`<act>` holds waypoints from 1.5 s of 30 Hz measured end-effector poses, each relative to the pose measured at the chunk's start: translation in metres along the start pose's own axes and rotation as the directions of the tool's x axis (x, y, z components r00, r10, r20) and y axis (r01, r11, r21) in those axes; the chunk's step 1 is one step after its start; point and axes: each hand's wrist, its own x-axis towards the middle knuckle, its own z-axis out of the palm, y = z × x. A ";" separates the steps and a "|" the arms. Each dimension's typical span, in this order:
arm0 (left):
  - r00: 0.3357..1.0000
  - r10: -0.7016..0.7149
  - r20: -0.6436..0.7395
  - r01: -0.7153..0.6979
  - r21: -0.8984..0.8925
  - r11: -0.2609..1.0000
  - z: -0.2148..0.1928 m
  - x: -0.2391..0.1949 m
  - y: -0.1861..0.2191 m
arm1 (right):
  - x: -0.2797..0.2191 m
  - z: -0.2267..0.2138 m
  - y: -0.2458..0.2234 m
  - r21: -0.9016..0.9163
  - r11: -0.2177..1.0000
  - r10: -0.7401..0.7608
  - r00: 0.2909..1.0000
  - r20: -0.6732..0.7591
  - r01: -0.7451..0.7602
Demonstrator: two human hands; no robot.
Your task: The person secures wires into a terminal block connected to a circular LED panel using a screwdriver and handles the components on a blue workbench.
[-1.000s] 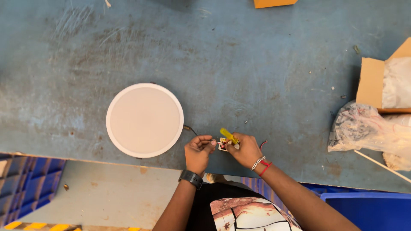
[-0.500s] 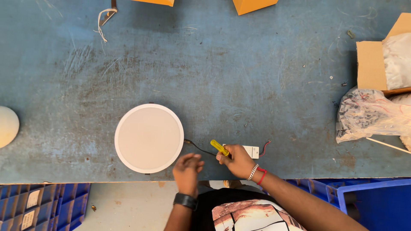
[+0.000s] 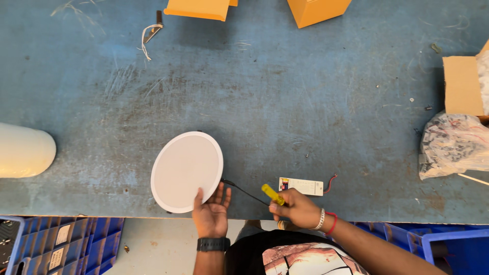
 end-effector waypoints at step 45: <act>0.976 0.161 0.148 -0.196 0.267 0.943 0.034 0.005 0.013 | 0.124 0.085 -0.029 0.072 0.990 -0.123 0.992 -0.033 0.125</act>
